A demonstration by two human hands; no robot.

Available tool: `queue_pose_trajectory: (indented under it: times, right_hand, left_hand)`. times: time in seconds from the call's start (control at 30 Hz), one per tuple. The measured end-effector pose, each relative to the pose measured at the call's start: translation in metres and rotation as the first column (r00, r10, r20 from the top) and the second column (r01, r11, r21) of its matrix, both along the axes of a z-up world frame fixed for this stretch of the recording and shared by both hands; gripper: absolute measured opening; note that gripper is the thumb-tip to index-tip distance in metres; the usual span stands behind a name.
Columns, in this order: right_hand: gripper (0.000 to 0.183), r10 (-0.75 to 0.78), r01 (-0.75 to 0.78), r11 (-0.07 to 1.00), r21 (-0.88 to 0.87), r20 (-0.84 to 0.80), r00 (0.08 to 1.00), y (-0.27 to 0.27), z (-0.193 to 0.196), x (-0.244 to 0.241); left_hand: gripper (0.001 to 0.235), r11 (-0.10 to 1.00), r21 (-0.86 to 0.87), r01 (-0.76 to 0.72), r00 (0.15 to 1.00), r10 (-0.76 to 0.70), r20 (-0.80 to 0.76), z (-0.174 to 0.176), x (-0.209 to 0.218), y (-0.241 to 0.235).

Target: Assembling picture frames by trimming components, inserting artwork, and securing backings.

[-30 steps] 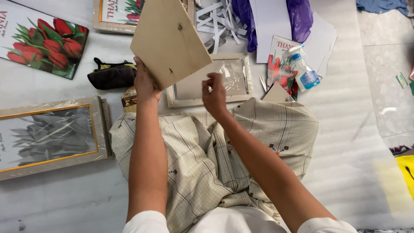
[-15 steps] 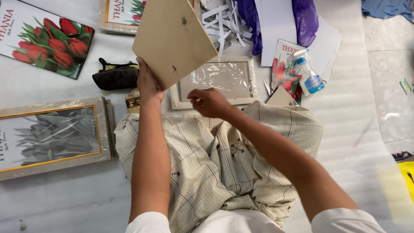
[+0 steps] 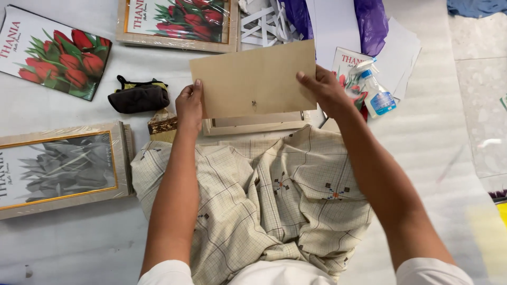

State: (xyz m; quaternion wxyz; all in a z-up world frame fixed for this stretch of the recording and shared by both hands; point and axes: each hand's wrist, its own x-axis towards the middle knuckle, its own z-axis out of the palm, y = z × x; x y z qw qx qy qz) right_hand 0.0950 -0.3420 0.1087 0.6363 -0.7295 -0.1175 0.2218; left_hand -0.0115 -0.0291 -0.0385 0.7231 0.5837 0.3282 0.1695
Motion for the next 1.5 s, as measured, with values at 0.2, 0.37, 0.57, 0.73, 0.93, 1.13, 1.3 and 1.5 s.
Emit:
queue_pose_trajectory:
  times: [0.2, 0.37, 0.57, 0.73, 0.93, 1.13, 1.3, 1.5]
  right_hand:
    - [0.028, -0.202, 0.185, 0.961, 0.206, 0.068, 0.977, -0.034, -0.048, 0.028]
    - [0.036, -0.371, 0.281, 0.912, 0.301, 0.304, 0.878, -0.074, -0.035, 0.048]
    - [0.054, -0.497, 0.398, 0.862, 0.315, 0.37, 0.785, -0.115, -0.034, 0.061]
    - [0.055, -0.547, 0.522, 0.835, 0.174, 0.36, 0.756, -0.136, -0.04, 0.068]
    - [0.044, -0.586, 0.604, 0.791, 0.097, 0.402, 0.703, -0.138, -0.034, 0.066]
    - [0.041, -0.567, 0.601, 0.797, 0.067, 0.424, 0.706, -0.146, -0.04, 0.077]
    - [0.044, -0.476, 0.54, 0.83, -0.142, 0.324, 0.818, -0.179, -0.079, 0.093]
    - [0.049, -0.374, 0.482, 0.803, -0.35, 0.333, 0.865, -0.179, -0.101, 0.096]
  left_hand:
    - [0.048, 0.991, 0.133, 0.033, 0.996, -0.043, 0.074, 0.015, -0.004, -0.022]
    - [0.061, 0.355, 0.861, 0.365, 0.875, -0.447, -0.187, 0.002, -0.005, -0.06]
    - [0.09, -0.091, 0.64, 0.763, 0.572, -0.367, -0.734, -0.035, -0.007, -0.075]
    - [0.089, -0.134, 0.533, 0.835, 0.485, -0.275, -0.83, -0.026, -0.021, -0.084]
    - [0.084, -0.177, 0.675, 0.717, 0.625, -0.266, -0.734, -0.026, -0.021, -0.087]
    - [0.08, -0.065, 0.479, 0.876, 0.448, -0.259, -0.855, -0.009, -0.024, -0.086]
    - [0.064, -0.026, 0.518, 0.855, 0.494, -0.261, -0.829, -0.023, -0.025, -0.082]
    - [0.059, 0.02, 0.55, 0.835, 0.53, -0.295, -0.795, -0.039, -0.016, -0.071]
